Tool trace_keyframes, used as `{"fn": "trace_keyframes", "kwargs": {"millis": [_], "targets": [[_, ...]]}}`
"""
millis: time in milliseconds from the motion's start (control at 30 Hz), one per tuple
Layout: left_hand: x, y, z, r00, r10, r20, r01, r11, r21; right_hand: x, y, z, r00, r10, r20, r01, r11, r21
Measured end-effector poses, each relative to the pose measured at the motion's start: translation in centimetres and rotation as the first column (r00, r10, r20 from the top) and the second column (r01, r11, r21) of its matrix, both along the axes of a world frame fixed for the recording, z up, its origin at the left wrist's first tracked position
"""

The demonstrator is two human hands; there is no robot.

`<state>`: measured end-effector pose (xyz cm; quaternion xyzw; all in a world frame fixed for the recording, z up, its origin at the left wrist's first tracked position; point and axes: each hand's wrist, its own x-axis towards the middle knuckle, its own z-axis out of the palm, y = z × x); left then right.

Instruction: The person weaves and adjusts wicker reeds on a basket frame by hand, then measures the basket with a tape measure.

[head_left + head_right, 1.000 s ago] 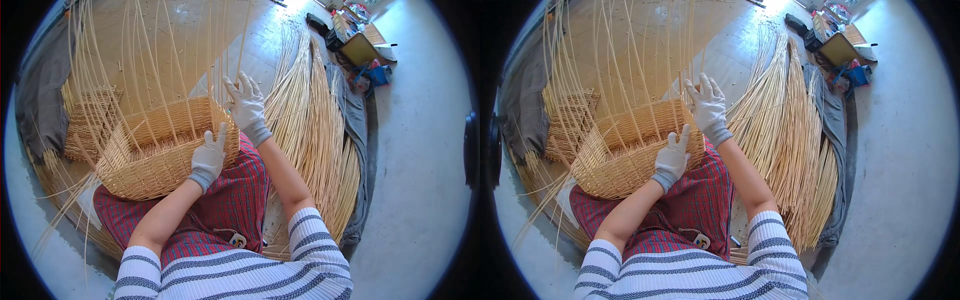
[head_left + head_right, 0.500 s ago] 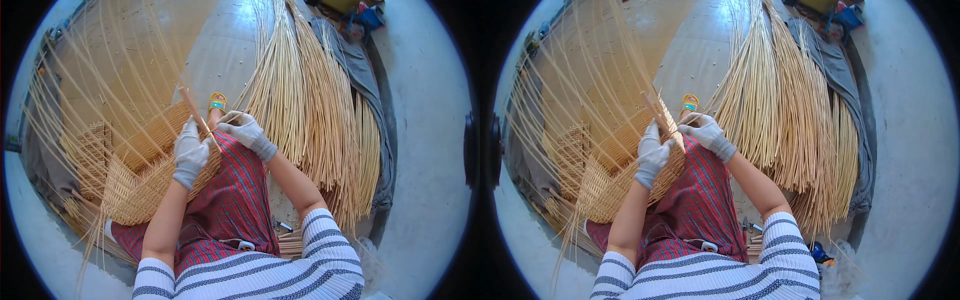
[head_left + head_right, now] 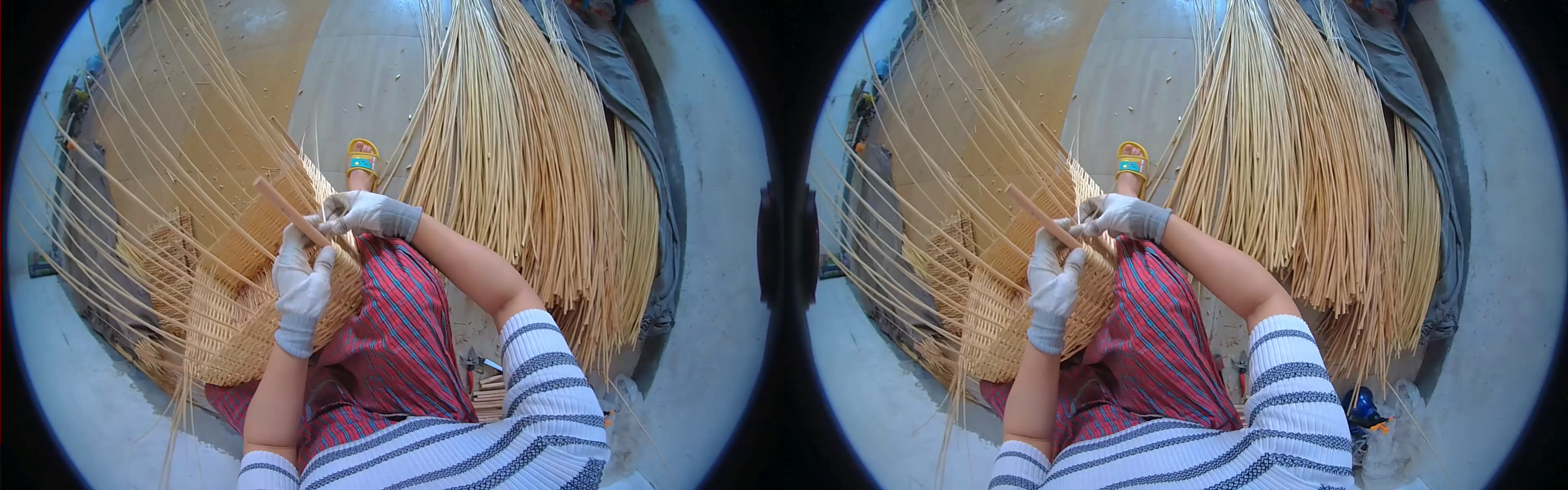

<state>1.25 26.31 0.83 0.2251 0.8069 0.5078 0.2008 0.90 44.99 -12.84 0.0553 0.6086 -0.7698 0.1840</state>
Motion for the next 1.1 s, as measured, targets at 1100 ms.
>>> {"fn": "trace_keyframes", "kwargs": {"millis": [1100], "targets": [[0.6,-0.4,0.4,0.953,-0.16,-0.258,0.077,0.949,-0.305,-7.7,0.1,-1.5,0.749,-0.132,-0.649,0.344,0.914,0.212]]}}
